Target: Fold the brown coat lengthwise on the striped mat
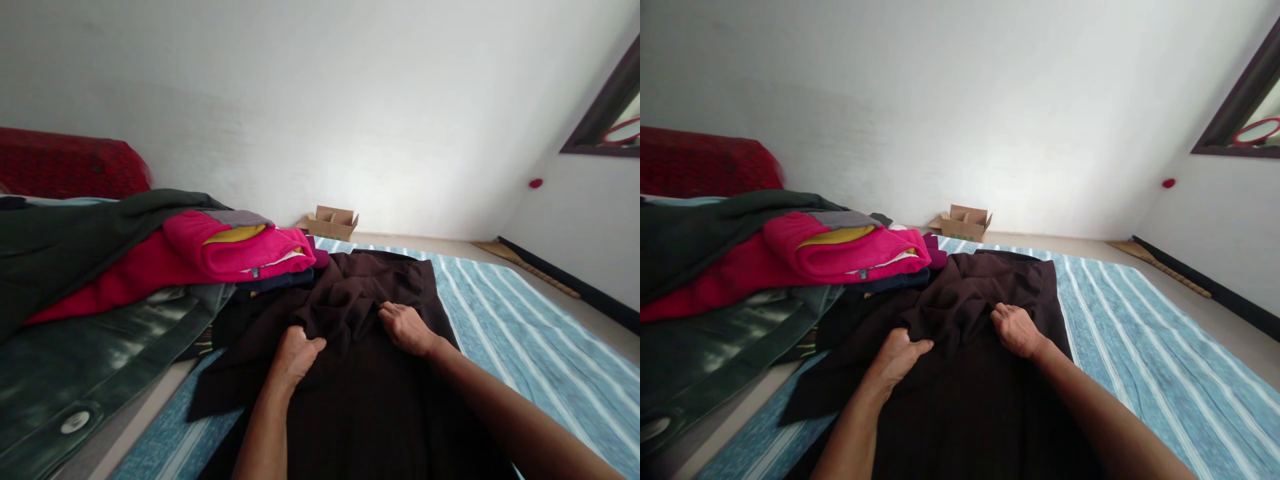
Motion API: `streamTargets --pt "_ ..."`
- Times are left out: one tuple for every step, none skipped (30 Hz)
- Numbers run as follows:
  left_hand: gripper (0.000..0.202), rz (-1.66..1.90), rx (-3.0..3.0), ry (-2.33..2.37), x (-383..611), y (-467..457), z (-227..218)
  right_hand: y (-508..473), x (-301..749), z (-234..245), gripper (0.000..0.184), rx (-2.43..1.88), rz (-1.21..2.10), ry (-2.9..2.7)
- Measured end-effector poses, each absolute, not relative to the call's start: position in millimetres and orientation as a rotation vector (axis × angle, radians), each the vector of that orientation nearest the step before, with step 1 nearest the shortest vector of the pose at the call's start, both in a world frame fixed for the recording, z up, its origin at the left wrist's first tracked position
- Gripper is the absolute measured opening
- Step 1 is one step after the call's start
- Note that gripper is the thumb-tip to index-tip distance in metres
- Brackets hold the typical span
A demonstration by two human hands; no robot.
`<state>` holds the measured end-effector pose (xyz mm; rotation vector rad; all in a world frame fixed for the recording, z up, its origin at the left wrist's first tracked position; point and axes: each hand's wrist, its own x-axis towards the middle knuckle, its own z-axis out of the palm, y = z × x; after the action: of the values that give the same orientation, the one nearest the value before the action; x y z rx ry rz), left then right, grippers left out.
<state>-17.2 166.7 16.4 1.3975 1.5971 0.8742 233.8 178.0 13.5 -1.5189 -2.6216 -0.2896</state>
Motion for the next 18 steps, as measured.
streamTargets --pt "0.014 0.871 1.413 1.607 -17 167 17 178 234 14 0.018 -1.52 -0.276 -2.618" --pt "0.014 0.864 1.432 1.623 -18 167 18 177 235 14 0.017 -1.525 -0.26 -2.606" --pt "0.014 0.857 1.454 1.646 -18 167 20 177 236 15 0.016 -1.533 -0.244 -2.593" --pt "0.014 0.855 1.481 1.685 -19 167 22 177 237 15 0.015 -1.537 -0.231 -2.584" --pt "0.015 0.867 1.511 1.75 -20 167 25 177 237 15 0.015 -1.537 -0.221 -2.581" --pt "0.017 0.907 1.535 1.842 -20 167 29 176 238 16 0.015 -1.532 -0.214 -2.58" --pt "0.02 0.997 1.543 1.953 -20 167 34 176 238 16 0.015 -1.524 -0.208 -2.581" --pt "0.023 1.145 1.541 2.059 -18 165 39 175 237 15 0.015 -1.514 -0.2 -2.582" --pt "0.025 1.338 1.539 2.132 -16 163 45 174 237 15 0.014 -1.506 -0.19 -2.584" --pt "0.027 1.543 1.553 2.15 -12 161 51 173 236 15 0.014 -1.498 -0.181 -2.585" --pt "0.026 1.729 1.598 2.106 -7 157 58 173 236 15 0.013 -1.49 -0.173 -2.587" --pt "0.025 1.861 1.686 2.014 0 152 64 172 235 15 0.013 -1.479 -0.167 -2.592" --pt "0.023 1.922 1.811 1.9 9 147 70 171 235 15 0.014 -1.466 -0.164 -2.597" --pt "0.02 1.918 1.946 1.787 19 142 75 171 234 15 0.014 -1.454 -0.164 -2.601" --pt "0.018 1.871 2.071 1.683 29 137 78 171 234 15 0.015 -1.445 -0.162 -2.604" --pt "0.017 1.795 2.18 1.588 39 134 79 170 233 15 0.015 -1.438 -0.157 -2.605" --pt "0.018 1.693 2.273 1.505 49 131 77 170 233 15 0.014 -1.431 -0.146 -2.603" --pt "0.021 1.573 2.346 1.438 57 129 73 170 234 15 0.014 -1.422 -0.129 -2.597"
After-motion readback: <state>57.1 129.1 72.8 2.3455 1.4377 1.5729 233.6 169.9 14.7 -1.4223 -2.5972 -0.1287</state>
